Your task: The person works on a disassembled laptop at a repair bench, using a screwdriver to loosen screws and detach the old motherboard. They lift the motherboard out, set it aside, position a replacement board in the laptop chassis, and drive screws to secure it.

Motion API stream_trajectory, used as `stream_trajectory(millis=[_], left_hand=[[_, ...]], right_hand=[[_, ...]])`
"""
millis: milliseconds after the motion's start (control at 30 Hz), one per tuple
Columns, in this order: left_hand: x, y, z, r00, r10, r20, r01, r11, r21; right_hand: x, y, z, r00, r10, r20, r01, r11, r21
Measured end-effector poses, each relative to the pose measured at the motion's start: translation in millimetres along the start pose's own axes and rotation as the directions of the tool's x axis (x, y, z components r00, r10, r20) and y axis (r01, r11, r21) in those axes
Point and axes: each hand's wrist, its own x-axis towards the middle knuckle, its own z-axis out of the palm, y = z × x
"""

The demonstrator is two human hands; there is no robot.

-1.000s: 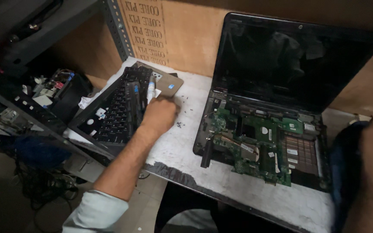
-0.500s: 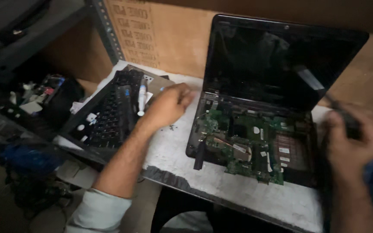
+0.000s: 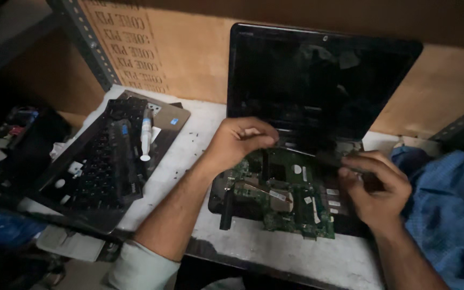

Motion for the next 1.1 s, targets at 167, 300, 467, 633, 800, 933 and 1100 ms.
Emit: stream_trajectory(millis=[167, 300, 467, 633, 800, 933, 1100], left_hand=[[-10, 4, 5, 0.998, 0.066, 0.015, -0.067, 0.997, 0.027], [-11, 6, 7, 0.993, 0.119, 0.02, -0.12, 0.992, 0.027], [-14, 5, 7, 0.99, 0.137, -0.014, -0.136, 0.99, 0.023], [-15, 6, 7, 0.988, 0.151, -0.044, -0.149, 0.988, 0.035], [-16, 11, 10, 0.981, 0.193, 0.014, -0.194, 0.98, 0.049], [-18, 14, 14, 0.983, 0.176, 0.042, -0.18, 0.976, 0.122], [-12, 6, 17, 0.996, 0.084, 0.043, -0.094, 0.912, 0.399]], right_hand=[[-8, -3, 7, 0.999, -0.036, -0.016, 0.036, 0.999, 0.005], [-9, -1, 6, 0.999, 0.028, -0.017, -0.028, 0.999, 0.028], [-12, -1, 11, 0.999, -0.04, 0.003, 0.04, 0.996, 0.078], [-11, -1, 16, 0.966, 0.208, 0.151, -0.245, 0.922, 0.3], [-12, 6, 19, 0.937, 0.335, 0.099, -0.345, 0.84, 0.418], [-13, 14, 19, 0.883, 0.462, 0.084, -0.427, 0.716, 0.552], [-4, 18, 6, 0.918, 0.397, 0.003, -0.284, 0.652, 0.703]])
